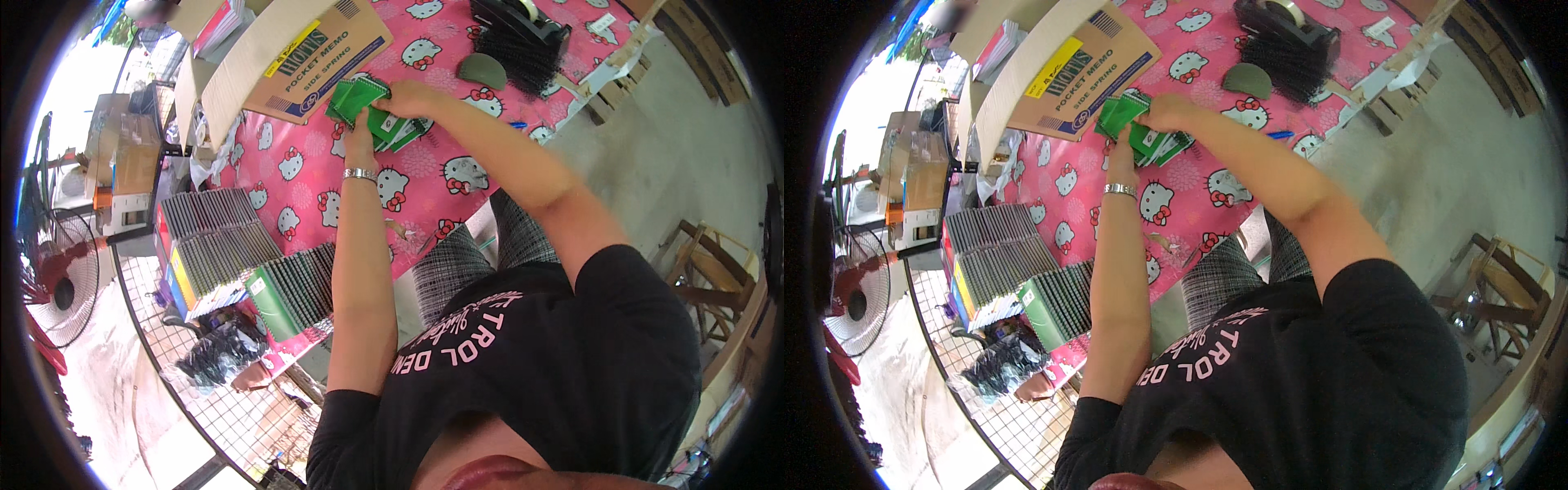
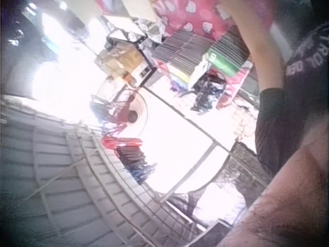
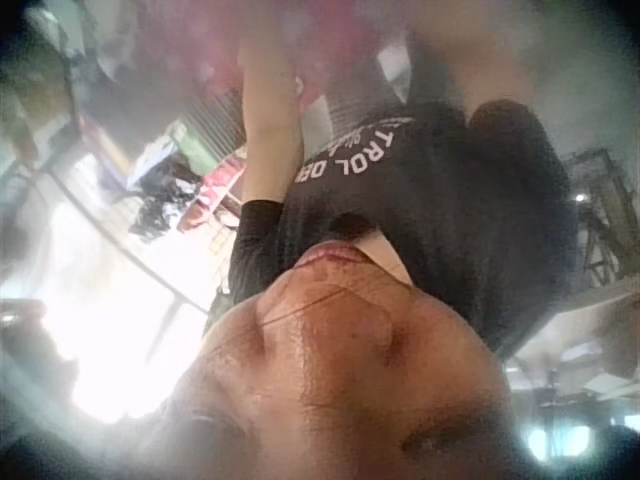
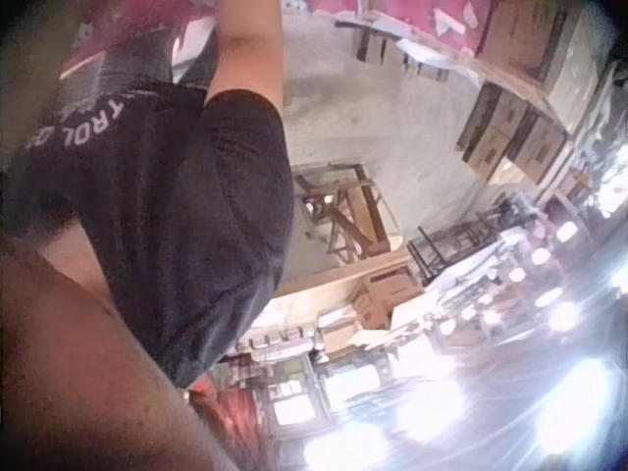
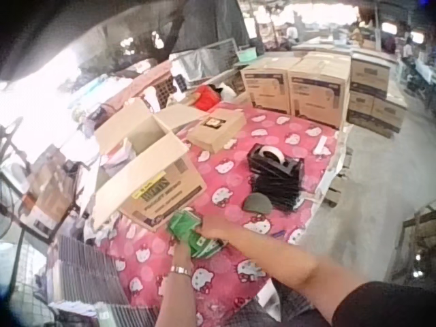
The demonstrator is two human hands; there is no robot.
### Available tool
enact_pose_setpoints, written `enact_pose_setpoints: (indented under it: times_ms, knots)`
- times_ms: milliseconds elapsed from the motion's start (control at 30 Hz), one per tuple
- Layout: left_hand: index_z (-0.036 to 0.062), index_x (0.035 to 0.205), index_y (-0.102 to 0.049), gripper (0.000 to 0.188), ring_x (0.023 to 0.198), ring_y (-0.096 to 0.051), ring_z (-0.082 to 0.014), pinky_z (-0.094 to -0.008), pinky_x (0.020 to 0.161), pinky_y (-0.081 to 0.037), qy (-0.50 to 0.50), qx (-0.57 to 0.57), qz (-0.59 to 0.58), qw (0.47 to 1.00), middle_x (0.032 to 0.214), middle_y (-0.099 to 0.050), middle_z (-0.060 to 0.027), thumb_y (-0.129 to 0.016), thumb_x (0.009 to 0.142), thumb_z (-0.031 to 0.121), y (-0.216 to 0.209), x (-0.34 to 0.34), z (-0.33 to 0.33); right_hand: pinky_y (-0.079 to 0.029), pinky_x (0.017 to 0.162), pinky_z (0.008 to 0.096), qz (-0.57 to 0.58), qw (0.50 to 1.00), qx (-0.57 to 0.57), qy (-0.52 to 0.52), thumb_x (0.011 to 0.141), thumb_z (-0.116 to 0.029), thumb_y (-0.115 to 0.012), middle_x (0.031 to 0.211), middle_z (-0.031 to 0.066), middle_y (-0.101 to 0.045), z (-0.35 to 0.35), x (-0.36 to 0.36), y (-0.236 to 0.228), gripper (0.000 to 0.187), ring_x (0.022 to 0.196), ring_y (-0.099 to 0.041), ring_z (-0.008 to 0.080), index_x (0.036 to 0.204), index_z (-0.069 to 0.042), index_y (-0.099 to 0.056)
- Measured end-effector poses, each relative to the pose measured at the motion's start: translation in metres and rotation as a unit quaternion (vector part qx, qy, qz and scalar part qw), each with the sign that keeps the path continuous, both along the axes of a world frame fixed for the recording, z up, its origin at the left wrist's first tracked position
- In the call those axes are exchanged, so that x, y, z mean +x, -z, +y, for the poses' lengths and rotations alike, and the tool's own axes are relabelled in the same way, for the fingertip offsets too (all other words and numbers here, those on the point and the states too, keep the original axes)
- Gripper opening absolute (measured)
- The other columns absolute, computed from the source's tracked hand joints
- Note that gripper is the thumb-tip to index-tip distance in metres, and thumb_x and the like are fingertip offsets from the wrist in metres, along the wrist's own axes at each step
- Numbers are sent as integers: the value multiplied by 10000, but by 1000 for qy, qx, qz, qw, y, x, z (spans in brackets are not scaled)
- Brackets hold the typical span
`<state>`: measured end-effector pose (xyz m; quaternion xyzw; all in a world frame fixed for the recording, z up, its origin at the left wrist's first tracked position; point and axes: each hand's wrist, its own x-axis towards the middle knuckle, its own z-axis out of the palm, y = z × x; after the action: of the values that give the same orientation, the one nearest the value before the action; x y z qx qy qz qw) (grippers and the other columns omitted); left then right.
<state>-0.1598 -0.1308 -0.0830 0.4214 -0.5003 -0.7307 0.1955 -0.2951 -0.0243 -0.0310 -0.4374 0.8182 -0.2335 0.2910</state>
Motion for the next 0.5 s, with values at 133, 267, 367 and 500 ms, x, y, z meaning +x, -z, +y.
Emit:
enact_pose_setpoints:
  times_ms: [133,267,367,500]
  knots:
    - [73,1266,-517,427,1025,-616,-244,-409,880,-512,20,48,1,999,1194,-614,-100,-633,897,255,-36,-17,13,-506,858,405,-186,961,-109,171,889,-448,-598,1186,191,-634,13,-1,16,547,1010,-649,293,1177,18,-603]
    - [102,1166,-558,298,935,-629,-274,-467,840,-515,16,127,-104,986,1088,-644,-96,-613,888,193,-52,6,-9,-521,814,375,-587,763,-164,216,892,-291,-595,1079,137,-669,19,24,-10,360,906,-654,240,1116,-10,-616]
    - [102,1119,-572,294,932,-613,-273,-517,858,-462,30,247,-54,967,1041,-648,-101,-621,835,159,-59,6,7,-553,670,392,-606,739,-173,237,893,-200,-546,932,143,-679,24,18,8,275,737,-665,251,1066,7,-602]
    - [114,1117,-570,381,994,-588,-277,-527,917,-335,44,253,-89,962,1063,-639,-105,-616,742,157,-70,28,30,-541,732,395,-598,751,-146,238,852,-193,-561,932,150,-669,34,35,5,300,774,-655,264,1066,12,-602]
